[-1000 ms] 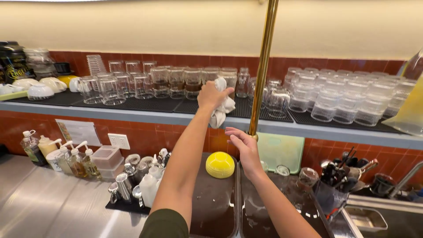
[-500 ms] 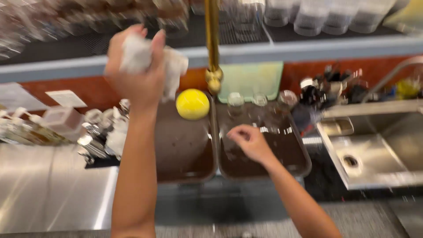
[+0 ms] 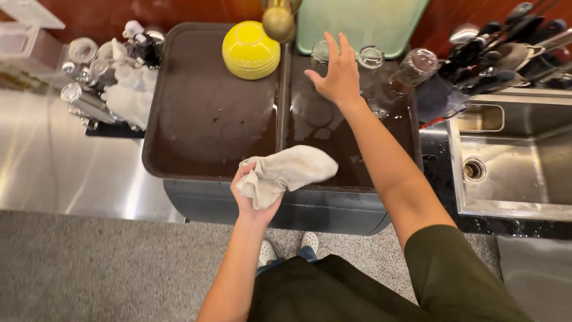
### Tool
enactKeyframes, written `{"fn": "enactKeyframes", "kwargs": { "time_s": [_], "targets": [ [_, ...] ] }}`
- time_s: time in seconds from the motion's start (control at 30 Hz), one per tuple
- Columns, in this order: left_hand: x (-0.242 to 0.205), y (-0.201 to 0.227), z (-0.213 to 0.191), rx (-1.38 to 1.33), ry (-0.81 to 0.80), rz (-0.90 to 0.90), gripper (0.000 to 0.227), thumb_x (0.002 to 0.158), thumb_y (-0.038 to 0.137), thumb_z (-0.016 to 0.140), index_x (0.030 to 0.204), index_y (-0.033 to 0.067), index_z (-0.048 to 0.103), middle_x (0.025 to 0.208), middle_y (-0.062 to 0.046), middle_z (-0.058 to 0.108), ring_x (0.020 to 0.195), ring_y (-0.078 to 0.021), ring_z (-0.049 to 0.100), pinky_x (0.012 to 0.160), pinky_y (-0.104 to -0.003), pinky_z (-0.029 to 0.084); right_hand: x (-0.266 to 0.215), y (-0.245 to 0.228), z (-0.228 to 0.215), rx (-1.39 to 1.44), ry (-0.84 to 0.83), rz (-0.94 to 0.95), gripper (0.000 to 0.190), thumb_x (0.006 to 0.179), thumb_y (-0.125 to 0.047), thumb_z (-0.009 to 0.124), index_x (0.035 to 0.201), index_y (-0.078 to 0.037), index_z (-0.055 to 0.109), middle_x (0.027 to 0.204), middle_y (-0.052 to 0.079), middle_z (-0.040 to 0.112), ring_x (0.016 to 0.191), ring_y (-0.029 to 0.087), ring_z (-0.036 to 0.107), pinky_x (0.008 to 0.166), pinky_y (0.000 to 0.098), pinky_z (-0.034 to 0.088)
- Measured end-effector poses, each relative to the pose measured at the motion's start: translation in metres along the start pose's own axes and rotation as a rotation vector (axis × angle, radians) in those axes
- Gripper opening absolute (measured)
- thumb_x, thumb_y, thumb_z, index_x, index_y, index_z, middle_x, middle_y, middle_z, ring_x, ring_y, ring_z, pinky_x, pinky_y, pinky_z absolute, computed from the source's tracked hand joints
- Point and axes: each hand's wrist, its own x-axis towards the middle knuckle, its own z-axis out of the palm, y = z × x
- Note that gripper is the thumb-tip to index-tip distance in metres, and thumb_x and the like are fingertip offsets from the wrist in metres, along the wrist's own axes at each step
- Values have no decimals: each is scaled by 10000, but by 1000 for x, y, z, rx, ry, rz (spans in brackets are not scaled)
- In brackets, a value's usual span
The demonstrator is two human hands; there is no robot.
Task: Cleaning and drying various glasses and a metal shaker with a cloth in a cafe setting.
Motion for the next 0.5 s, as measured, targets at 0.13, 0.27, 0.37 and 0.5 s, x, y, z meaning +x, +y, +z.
{"fn": "enactKeyframes", "kwargs": {
  "time_s": [0.13, 0.27, 0.37, 0.5],
  "targets": [
    [-21, 10, -1, -65, 9, 72, 351, 811, 304, 601, 1084, 88, 645, 1044, -99, 699, 995, -309, 672, 872, -462, 524, -10, 8, 7, 54, -42, 38, 822, 846, -274, 912, 1513, -111, 460, 1454, 200, 463, 1318, 403, 513, 1052, 468, 475],
    [-43, 24, 3, -61, -84, 341, 449, 841, 249, 583, 1232, 28, 594, 1214, -140, 659, 1172, -319, 630, 1019, -457, 489, -45, -31, -35, 232, 193, -23, 781, 842, -154, 932, 1478, -78, 484, 1254, 136, 481, 1125, 296, 547, 976, 396, 510],
    [-41, 25, 5, -28, -190, 592, 523, 864, 190, 577, 1344, -15, 541, 1356, -164, 607, 1305, -326, 579, 1137, -452, 454, -87, -60, -48, 566, 200, 107, 639, 900, -67, 853, 1449, -49, 527, 1179, 82, 491, 1009, 182, 563, 936, 322, 514],
    [-19, 5, -16, 262, -208, 856, 570, 899, 80, 580, 1453, 17, 464, 1443, -132, 537, 1371, -255, 519, 1192, -388, 395, -141, -129, -59, 1147, -4, 394, 491, 948, -70, 719, 1386, -36, 499, 1087, 63, 579, 952, 124, 605, 874, 286, 536]
  ]
}}
